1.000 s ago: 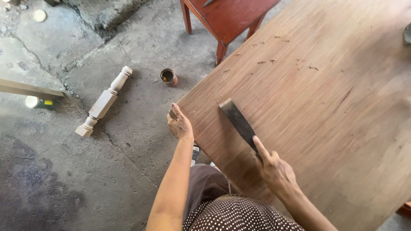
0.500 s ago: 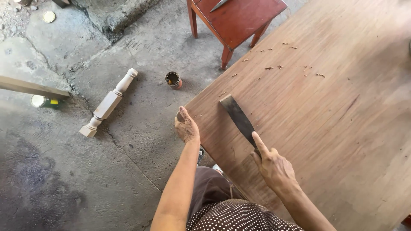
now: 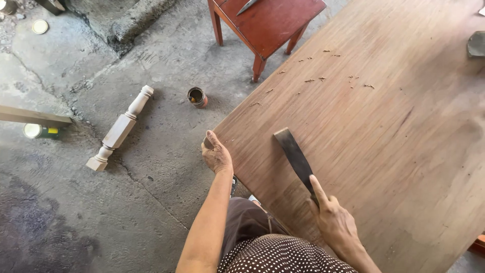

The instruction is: Scraping the surface of a wooden table with a hand tool to remove old finish.

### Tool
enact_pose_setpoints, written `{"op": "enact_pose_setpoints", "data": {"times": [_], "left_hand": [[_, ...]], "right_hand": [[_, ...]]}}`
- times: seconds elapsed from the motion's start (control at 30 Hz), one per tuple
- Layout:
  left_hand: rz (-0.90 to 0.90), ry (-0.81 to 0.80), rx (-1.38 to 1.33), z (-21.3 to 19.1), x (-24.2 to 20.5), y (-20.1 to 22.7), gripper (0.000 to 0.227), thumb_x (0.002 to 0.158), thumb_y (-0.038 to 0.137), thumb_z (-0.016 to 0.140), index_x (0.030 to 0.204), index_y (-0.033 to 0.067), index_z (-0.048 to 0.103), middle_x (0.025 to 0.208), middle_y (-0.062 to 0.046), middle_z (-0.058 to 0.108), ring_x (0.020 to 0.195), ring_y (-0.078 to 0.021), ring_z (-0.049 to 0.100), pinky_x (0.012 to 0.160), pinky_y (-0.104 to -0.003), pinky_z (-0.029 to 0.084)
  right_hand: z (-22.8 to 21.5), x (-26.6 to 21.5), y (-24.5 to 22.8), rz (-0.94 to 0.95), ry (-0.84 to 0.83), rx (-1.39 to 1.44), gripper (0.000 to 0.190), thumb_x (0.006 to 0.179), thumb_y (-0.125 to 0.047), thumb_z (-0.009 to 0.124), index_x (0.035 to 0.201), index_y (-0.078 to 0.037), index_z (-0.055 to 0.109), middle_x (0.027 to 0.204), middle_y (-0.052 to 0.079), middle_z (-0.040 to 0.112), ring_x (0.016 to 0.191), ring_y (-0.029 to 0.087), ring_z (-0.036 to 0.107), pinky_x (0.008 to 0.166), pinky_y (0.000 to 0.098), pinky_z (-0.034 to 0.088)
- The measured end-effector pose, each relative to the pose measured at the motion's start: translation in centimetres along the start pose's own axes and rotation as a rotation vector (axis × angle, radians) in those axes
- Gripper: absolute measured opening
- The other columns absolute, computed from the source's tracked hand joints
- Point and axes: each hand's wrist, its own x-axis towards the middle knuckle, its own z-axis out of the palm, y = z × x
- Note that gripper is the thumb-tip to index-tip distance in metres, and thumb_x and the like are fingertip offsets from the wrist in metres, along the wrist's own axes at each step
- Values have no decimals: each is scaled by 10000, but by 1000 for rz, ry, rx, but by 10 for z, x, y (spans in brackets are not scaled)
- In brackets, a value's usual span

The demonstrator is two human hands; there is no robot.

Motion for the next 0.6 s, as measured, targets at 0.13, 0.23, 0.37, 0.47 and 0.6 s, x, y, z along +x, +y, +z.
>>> {"op": "enact_pose_setpoints", "data": {"times": [0.13,0.23,0.37,0.47,0.6], "left_hand": [[11,-13,13,-5,-4,6,796,944,719,442,1126,-14,692,1069,-240,747,994,-401,735,856,-475,572],[-76,-97,52,-7,-9,15,793,936,725,393,1191,21,653,1095,-224,729,1004,-385,735,846,-461,594],[-69,-56,64,-3,-4,15,803,935,731,413,1205,20,673,1130,-224,738,1039,-393,722,888,-471,564],[-78,-33,48,-6,-3,9,796,937,726,420,1219,26,671,1156,-225,727,1059,-397,709,898,-470,557],[-57,-35,37,-5,-3,6,788,938,719,435,1203,18,680,1150,-224,729,1064,-392,713,904,-472,559]], "right_hand": [[-14,17,-17,23,8,-1,701,979,-480,500,1610,-402,204,976,209,684,857,403,722,762,520,588],[-28,33,-30,-31,88,45,679,990,-473,506,1601,-381,224,973,218,684,847,414,712,757,526,581],[-19,20,-23,-17,47,47,684,990,-466,508,1602,-389,212,972,226,680,850,402,720,766,521,587],[-13,23,-27,-27,14,31,697,986,-467,511,1607,-391,205,965,229,682,848,400,722,769,517,589],[-30,33,-41,-62,53,53,672,1002,-458,505,1606,-380,220,948,237,684,831,413,712,761,530,578]]}}
